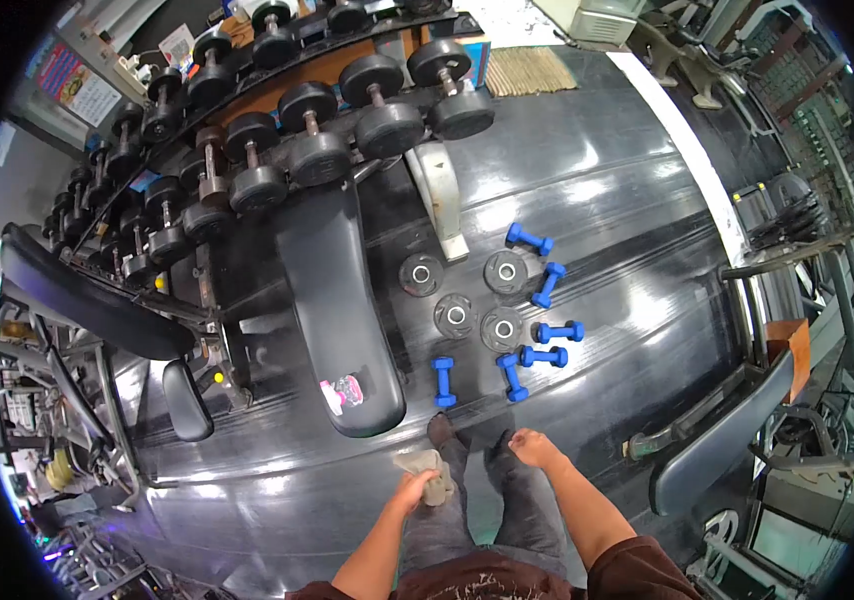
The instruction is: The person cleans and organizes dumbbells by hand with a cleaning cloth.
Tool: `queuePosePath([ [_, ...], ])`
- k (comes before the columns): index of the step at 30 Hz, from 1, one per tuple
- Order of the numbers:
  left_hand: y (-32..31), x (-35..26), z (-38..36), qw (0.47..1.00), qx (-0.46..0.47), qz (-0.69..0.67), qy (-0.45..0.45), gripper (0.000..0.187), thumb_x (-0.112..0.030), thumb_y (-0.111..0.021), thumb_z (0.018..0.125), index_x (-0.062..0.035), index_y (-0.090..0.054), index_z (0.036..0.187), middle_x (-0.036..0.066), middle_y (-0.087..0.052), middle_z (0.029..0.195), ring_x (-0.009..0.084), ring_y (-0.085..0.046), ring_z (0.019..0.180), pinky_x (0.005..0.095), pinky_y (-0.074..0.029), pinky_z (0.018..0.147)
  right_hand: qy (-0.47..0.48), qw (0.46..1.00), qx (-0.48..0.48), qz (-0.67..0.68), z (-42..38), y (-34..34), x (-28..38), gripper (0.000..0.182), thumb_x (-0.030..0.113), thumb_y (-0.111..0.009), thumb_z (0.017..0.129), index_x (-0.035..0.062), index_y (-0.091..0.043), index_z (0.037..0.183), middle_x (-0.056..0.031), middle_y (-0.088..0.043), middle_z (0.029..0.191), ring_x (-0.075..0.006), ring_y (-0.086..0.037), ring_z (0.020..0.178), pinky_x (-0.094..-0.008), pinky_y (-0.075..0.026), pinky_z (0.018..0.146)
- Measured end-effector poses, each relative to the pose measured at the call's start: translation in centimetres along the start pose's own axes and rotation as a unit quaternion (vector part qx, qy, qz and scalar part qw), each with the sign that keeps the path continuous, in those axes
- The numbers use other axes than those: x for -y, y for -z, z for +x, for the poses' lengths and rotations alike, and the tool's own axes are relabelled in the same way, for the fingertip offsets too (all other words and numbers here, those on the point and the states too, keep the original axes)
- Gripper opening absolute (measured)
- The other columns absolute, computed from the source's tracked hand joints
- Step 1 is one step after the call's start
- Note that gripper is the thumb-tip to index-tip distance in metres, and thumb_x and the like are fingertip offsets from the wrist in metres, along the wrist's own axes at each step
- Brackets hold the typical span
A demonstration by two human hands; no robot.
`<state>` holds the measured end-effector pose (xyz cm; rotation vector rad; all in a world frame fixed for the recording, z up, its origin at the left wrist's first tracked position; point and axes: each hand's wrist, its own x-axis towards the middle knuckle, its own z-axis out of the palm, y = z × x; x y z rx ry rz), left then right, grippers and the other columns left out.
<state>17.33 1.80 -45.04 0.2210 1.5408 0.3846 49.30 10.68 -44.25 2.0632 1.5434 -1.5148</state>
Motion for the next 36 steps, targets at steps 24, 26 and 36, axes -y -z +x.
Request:
queuePosePath([
  [24,-3.4,10.5,9.8,0.828,-0.258,0.481,-0.123,0.043,-0.035,-0.07,0.073,-0.0037,-0.067,0.101,0.021,-0.062,0.108,0.0416,-0.057,0.104,0.0544,-0.045,0.09,-0.073,0.989,0.042,0.123,43.7,-25.6,-6.8,0.059,0.038,-0.073,0.08,-0.0015,-0.053,0.119,-0.0221,-0.066,0.111,-0.0372,-0.062,0.109,-0.0418,-0.047,0.097],
  [26,-1.7,10.8,10.2,0.823,-0.253,0.484,-0.157,0.047,-0.027,-0.075,0.067,-0.0055,-0.064,0.107,0.022,-0.06,0.109,0.0435,-0.056,0.105,0.0555,-0.045,0.089,-0.043,0.985,-0.034,0.161,45.8,-30.4,-6.3,0.068,0.038,-0.077,0.076,-0.0024,-0.049,0.124,-0.0237,-0.064,0.115,-0.0384,-0.061,0.111,-0.0421,-0.047,0.098],
  [36,1.1,12.8,12.3,0.817,-0.266,0.469,-0.206,0.056,-0.023,-0.076,0.065,-0.0053,-0.062,0.117,0.022,-0.06,0.114,0.0433,-0.058,0.1,0.0535,-0.047,0.086,-0.108,0.976,0.005,0.188,49.6,-31.5,-4.4,0.067,0.024,-0.073,0.072,0.0035,-0.048,0.13,-0.0263,-0.063,0.118,-0.0409,-0.057,0.117,-0.0443,-0.045,0.099],
])
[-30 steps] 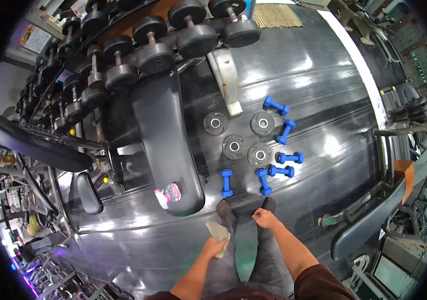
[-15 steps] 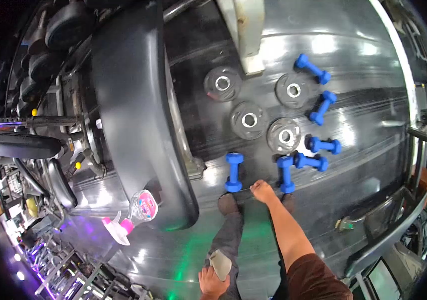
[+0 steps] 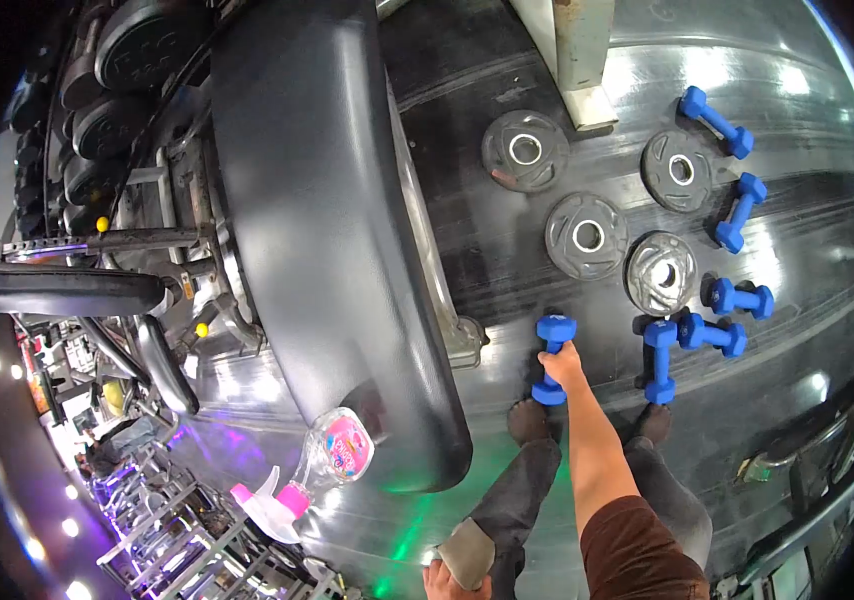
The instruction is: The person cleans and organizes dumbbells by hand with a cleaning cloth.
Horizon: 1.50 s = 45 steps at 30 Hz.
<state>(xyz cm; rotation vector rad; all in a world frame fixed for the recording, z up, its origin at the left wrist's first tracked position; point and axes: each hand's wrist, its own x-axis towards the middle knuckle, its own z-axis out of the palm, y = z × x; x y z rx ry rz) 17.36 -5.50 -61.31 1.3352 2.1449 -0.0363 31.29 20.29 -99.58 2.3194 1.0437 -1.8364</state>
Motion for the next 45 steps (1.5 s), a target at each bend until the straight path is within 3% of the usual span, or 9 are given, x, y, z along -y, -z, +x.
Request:
queuePosePath([
  [3,0.7,-2.3,-1.1,0.99,0.075,0.12,0.026,0.055,-0.036,-0.069,0.078,-0.0061,-0.059,0.123,0.019,-0.06,0.118,0.0405,-0.058,0.103,0.0523,-0.047,0.089,-0.056,0.993,0.007,0.105,-2.1,1.6,-1.7,0.023,0.017,-0.074,0.075,0.003,-0.062,0.089,-0.0131,-0.065,0.076,-0.0264,-0.063,0.069,-0.0387,-0.05,0.065],
  [5,1.0,-3.4,-0.3,0.998,0.042,0.051,-0.001,0.043,-0.032,-0.073,0.066,-0.0082,-0.062,0.101,0.012,-0.058,0.098,0.035,-0.056,0.092,0.0492,-0.044,0.077,-0.046,0.987,0.034,0.149,-5.4,4.6,-1.4,0.018,0.011,-0.072,0.079,0.0068,-0.059,0.067,-0.0046,-0.055,0.052,-0.0167,-0.052,0.041,-0.0339,-0.041,0.043],
  [12,2.2,-7.4,-0.3,0.987,0.148,0.066,0.003,0.041,-0.036,-0.066,0.073,-0.0077,-0.064,0.103,0.011,-0.062,0.103,0.0309,-0.056,0.102,0.0453,-0.043,0.089,0.111,0.989,0.079,0.053,-20.3,16.8,-4.5,0.02,0.005,-0.069,0.078,0.0069,-0.053,0.067,-0.0042,-0.053,0.052,-0.0173,-0.052,0.042,-0.0349,-0.041,0.043],
  [19,8.8,-8.6,-4.4,0.958,0.236,-0.164,0.014,0.052,-0.039,-0.071,0.077,-0.0044,-0.064,0.116,0.019,-0.065,0.117,0.0378,-0.061,0.109,0.0435,-0.049,0.09,0.05,0.992,0.118,-0.019,-43.8,32.5,6.4,0.017,0.02,-0.074,0.076,0.0071,-0.064,0.077,-0.0052,-0.062,0.062,-0.0162,-0.059,0.055,-0.0347,-0.049,0.054],
  [26,26.1,-11.2,-6.4,0.803,0.297,-0.512,0.065,0.046,-0.036,-0.056,0.092,0.0012,-0.062,0.119,0.012,-0.067,0.115,0.0267,-0.064,0.107,0.0412,-0.05,0.092,0.239,0.955,0.025,-0.171,-61.8,37.5,13.5,0.034,0.037,-0.066,0.081,0.0104,-0.067,0.101,-0.0148,-0.069,0.101,-0.0353,-0.065,0.096,-0.0422,-0.052,0.084],
  [28,31.9,-13.3,-7.1,0.628,0.298,-0.702,0.154,0.047,-0.029,-0.048,0.092,0.0031,-0.056,0.125,0.012,-0.064,0.12,0.0264,-0.062,0.111,0.0426,-0.048,0.097,0.259,0.953,0.011,-0.155,-66.6,37.0,16.2,0.033,0.035,-0.067,0.08,0.0102,-0.067,0.102,-0.0153,-0.069,0.102,-0.035,-0.065,0.096,-0.0417,-0.052,0.084],
  [30,35.7,-14.1,-7.6,0.529,0.299,-0.794,0.022,0.049,-0.023,-0.045,0.09,0.0023,-0.05,0.131,0.012,-0.061,0.124,0.0261,-0.06,0.114,0.044,-0.046,0.1,0.289,0.948,-0.003,-0.135,-70.9,36.3,18.4,0.033,0.032,-0.069,0.079,0.0095,-0.067,0.102,-0.0159,-0.069,0.101,-0.0345,-0.066,0.095,-0.0409,-0.053,0.083],
  [40,50.1,-24.9,-11.9,0.768,0.242,-0.525,-0.277,0.039,-0.017,-0.065,0.092,0.0032,-0.056,0.124,0.008,-0.065,0.115,0.0139,-0.06,0.104,0.033,-0.048,0.093,0.391,0.91,-0.01,-0.135,-77.4,32.1,22.8,0.038,0.036,-0.069,0.076,0.0067,-0.068,0.099,-0.02,-0.07,0.092,-0.0384,-0.067,0.093,-0.0436,-0.053,0.08],
  [45,50.6,-28.8,-11.8,0.851,0.136,-0.326,-0.389,0.049,-0.029,-0.069,0.089,-0.0005,-0.058,0.126,0.019,-0.059,0.127,0.0306,-0.058,0.118,0.0376,-0.044,0.1,0.454,0.885,-0.053,-0.084,-74.6,32.0,23.4,0.038,0.035,-0.068,0.076,0.0062,-0.069,0.1,-0.0207,-0.07,0.091,-0.0386,-0.067,0.093,-0.0435,-0.053,0.08],
])
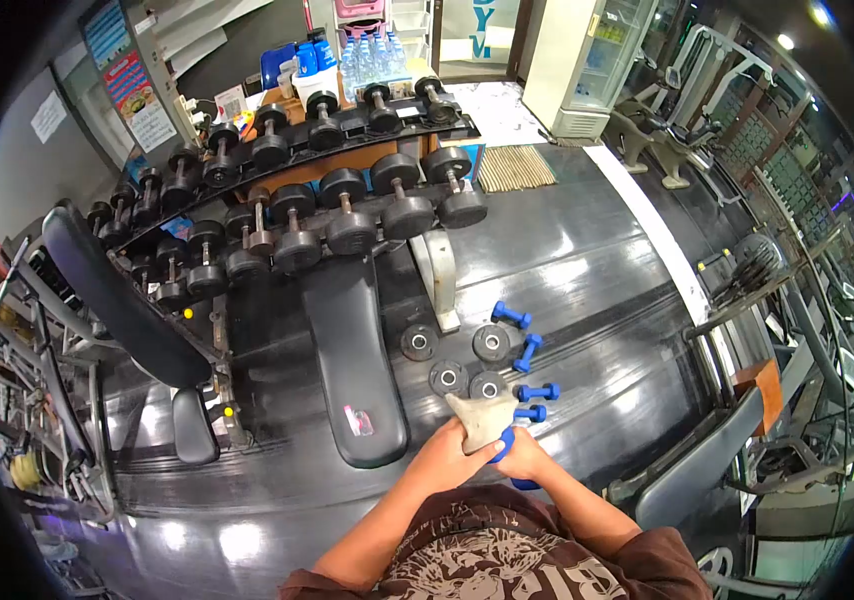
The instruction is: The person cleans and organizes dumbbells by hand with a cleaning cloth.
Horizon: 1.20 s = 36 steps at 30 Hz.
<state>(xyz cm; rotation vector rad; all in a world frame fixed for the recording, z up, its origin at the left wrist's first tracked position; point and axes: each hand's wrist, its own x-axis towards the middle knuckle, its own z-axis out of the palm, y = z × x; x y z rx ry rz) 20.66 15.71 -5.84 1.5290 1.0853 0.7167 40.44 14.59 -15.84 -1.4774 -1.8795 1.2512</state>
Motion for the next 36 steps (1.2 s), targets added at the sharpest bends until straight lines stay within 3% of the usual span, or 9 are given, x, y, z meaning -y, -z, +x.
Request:
queuePosePath([
  [7,3.1,0.7,4.8,0.998,0.024,0.048,0.027,0.045,-0.031,-0.069,0.088,-0.0015,-0.06,0.122,0.021,-0.065,0.116,0.0348,-0.063,0.108,0.04,-0.048,0.094,-0.147,0.981,0.095,-0.084,6.6,3.5,-1.0,0.04,0.035,-0.07,0.072,0.004,-0.071,0.097,-0.0243,-0.069,0.094,-0.0385,-0.067,0.095,-0.0452,-0.052,0.081],
  [9,5.0,0.0,7.3,0.997,0.044,0.04,0.039,0.044,-0.03,-0.069,0.088,-0.0009,-0.061,0.121,0.021,-0.067,0.111,0.0338,-0.065,0.104,0.0401,-0.049,0.091,-0.124,0.984,0.097,-0.083,9.6,3.1,-5.8,0.041,0.034,-0.07,0.072,0.0027,-0.071,0.098,-0.0259,-0.068,0.095,-0.0388,-0.067,0.096,-0.0453,-0.052,0.082],
  [14,8.0,1.0,15.9,0.991,0.012,-0.085,0.106,0.032,-0.019,-0.068,0.09,-0.0004,-0.065,0.116,0.005,-0.07,0.107,0.0118,-0.063,0.095,0.0304,-0.051,0.085,-0.074,0.995,0.059,-0.033,17.4,8.3,-5.5,0.033,0.029,-0.066,0.074,0.003,-0.069,0.094,-0.025,-0.069,0.093,-0.0384,-0.066,0.097,-0.0435,-0.052,0.081],
  [18,9.2,-1.6,24.7,0.996,-0.035,-0.078,-0.01,0.033,-0.019,-0.067,0.091,0.0001,-0.064,0.117,0.01,-0.069,0.109,0.0182,-0.064,0.099,0.033,-0.049,0.09,-0.021,0.999,0.04,-0.022,23.2,13.0,-2.5,0.035,0.027,-0.065,0.076,0.0047,-0.067,0.102,-0.0234,-0.069,0.096,-0.0387,-0.065,0.1,-0.0427,-0.052,0.082],
  [22,8.3,-2.3,30.4,0.993,-0.07,0.048,-0.081,0.034,-0.02,-0.067,0.09,0.0001,-0.063,0.118,0.018,-0.066,0.115,0.0324,-0.063,0.107,0.0374,-0.048,0.094,-0.062,0.998,0.019,-0.019,28.0,17.7,1.2,0.044,0.035,-0.068,0.075,0.0067,-0.067,0.108,-0.0245,-0.068,0.101,-0.0404,-0.064,0.102,-0.0445,-0.051,0.085],
  [25,9.8,-3.1,31.8,0.993,-0.048,0.064,-0.084,0.033,-0.019,-0.068,0.089,0.0006,-0.064,0.116,0.019,-0.066,0.115,0.0337,-0.063,0.106,0.0387,-0.048,0.094,-0.136,0.986,0.049,-0.081,30.3,20.6,3.5,0.047,0.04,-0.069,0.074,0.0057,-0.068,0.106,-0.025,-0.068,0.102,-0.0409,-0.063,0.102,-0.045,-0.051,0.086],
  [30,14.0,-2.2,31.9,0.989,-0.004,-0.129,0.072,0.027,-0.022,-0.065,0.095,-0.002,-0.067,0.113,0.001,-0.07,0.095,0.0077,-0.061,0.088,0.0272,-0.049,0.082,-0.094,0.993,0.046,-0.047,34.3,21.3,-2.4,0.046,0.039,-0.07,0.075,0.0043,-0.068,0.105,-0.0227,-0.069,0.102,-0.0381,-0.065,0.102,-0.0434,-0.051,0.087],
  [33,15.2,-1.7,33.9,0.972,-0.095,-0.206,0.062,0.028,-0.022,-0.064,0.095,-0.0018,-0.066,0.113,0.002,-0.07,0.098,0.0086,-0.061,0.09,0.0273,-0.049,0.082,0.022,1.0,0.008,-0.02,36.6,21.6,-2.7,0.04,0.035,-0.07,0.076,0.0041,-0.069,0.102,-0.0216,-0.069,0.099,-0.0382,-0.065,0.101,-0.0428,-0.051,0.087],
  [36,16.3,-2.4,37.7,0.979,-0.098,-0.175,0.025,0.028,-0.021,-0.064,0.095,-0.0003,-0.066,0.114,0.002,-0.069,0.103,0.0098,-0.061,0.094,0.0281,-0.049,0.085,-0.021,0.999,0.019,-0.019,38.7,22.0,-1.0,0.036,0.034,-0.07,0.077,0.0052,-0.069,0.098,-0.0225,-0.069,0.093,-0.0404,-0.065,0.097,-0.0447,-0.051,0.083],
])
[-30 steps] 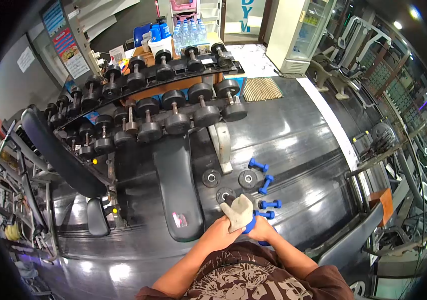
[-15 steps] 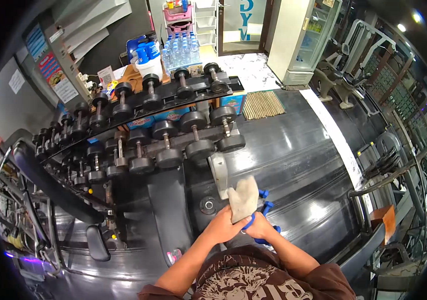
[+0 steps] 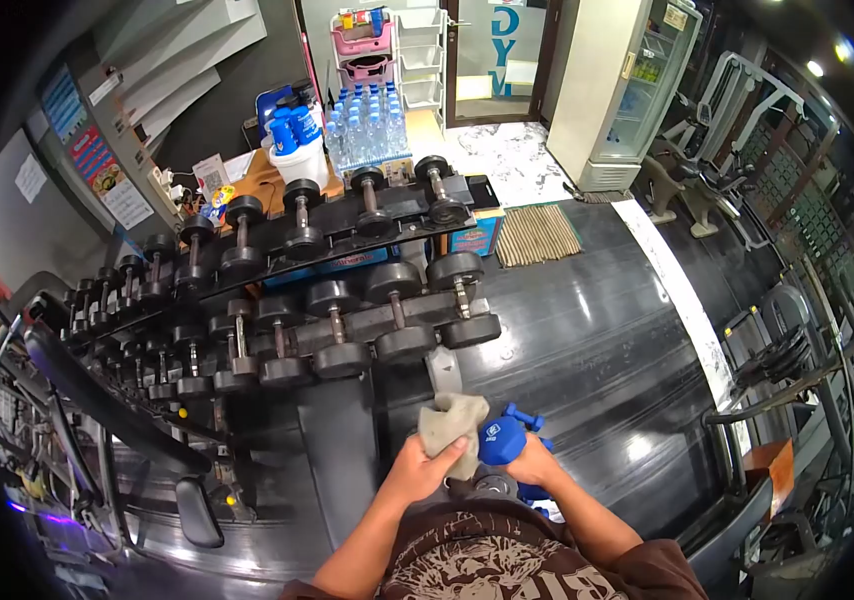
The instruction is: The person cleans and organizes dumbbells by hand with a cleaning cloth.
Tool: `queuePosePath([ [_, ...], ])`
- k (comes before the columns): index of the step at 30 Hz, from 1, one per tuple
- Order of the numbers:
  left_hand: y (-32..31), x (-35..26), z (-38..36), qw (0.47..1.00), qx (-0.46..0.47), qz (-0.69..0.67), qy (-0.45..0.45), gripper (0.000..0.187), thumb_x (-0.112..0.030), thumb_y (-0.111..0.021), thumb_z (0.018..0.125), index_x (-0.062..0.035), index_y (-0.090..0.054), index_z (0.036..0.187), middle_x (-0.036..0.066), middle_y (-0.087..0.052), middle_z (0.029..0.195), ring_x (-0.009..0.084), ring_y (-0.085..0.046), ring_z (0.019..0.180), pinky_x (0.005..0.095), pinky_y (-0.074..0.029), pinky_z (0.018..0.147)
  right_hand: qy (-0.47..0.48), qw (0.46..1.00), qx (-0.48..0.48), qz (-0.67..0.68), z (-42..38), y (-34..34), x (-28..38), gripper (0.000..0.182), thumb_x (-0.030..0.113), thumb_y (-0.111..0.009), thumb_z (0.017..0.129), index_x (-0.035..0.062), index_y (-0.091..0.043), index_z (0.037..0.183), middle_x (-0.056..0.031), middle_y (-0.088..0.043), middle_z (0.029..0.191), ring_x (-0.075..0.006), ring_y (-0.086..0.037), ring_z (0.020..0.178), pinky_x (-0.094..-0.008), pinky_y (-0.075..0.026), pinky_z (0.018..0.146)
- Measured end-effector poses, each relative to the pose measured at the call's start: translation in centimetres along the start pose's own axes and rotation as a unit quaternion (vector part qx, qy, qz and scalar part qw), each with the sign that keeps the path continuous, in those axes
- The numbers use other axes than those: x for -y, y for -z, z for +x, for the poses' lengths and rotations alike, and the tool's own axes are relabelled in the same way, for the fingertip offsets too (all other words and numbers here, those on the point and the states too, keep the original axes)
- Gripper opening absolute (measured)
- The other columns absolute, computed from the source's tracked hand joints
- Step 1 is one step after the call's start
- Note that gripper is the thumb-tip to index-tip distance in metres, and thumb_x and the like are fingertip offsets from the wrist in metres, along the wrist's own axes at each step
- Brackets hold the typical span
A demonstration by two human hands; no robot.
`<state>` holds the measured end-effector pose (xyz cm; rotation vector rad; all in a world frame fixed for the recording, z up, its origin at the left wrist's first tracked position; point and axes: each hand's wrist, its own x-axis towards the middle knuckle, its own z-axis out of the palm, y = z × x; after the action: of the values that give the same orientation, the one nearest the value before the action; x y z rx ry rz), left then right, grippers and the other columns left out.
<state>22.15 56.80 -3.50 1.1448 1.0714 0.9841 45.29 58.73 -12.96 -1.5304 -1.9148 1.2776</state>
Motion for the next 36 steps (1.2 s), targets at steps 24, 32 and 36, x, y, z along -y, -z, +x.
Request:
queuePosePath([
  [24,11.7,-4.9,16.1,0.93,0.124,0.245,-0.245,0.032,-0.03,-0.07,0.089,-0.0033,-0.068,0.108,0.014,-0.066,0.112,0.0313,-0.059,0.109,0.0403,-0.045,0.097,0.117,0.989,-0.088,-0.016,17.9,-3.8,10.0,0.044,0.031,-0.062,0.081,0.0091,-0.061,0.119,-0.0239,-0.064,0.115,-0.0422,-0.061,0.105,-0.0438,-0.051,0.088],
  [32,16.3,-4.7,14.5,0.925,0.124,0.258,-0.249,0.026,-0.023,-0.066,0.092,-0.0043,-0.069,0.109,0.018,-0.063,0.118,0.0338,-0.056,0.114,0.0414,-0.043,0.099,-0.028,0.996,-0.077,0.027,18.8,-3.0,10.3,0.035,0.029,-0.067,0.08,0.0076,-0.068,0.107,-0.0198,-0.069,0.101,-0.0377,-0.066,0.098,-0.0417,-0.052,0.083],
  [36,20.1,-2.3,15.2,0.993,0.087,0.059,-0.063,0.029,-0.025,-0.061,0.097,-0.0005,-0.067,0.11,0.009,-0.069,0.103,0.0162,-0.065,0.092,0.0313,-0.051,0.083,-0.012,0.993,-0.114,0.042,18.6,-2.2,12.0,0.032,0.029,-0.069,0.079,0.0065,-0.068,0.102,-0.0197,-0.07,0.093,-0.0386,-0.067,0.094,-0.0426,-0.053,0.08],
])
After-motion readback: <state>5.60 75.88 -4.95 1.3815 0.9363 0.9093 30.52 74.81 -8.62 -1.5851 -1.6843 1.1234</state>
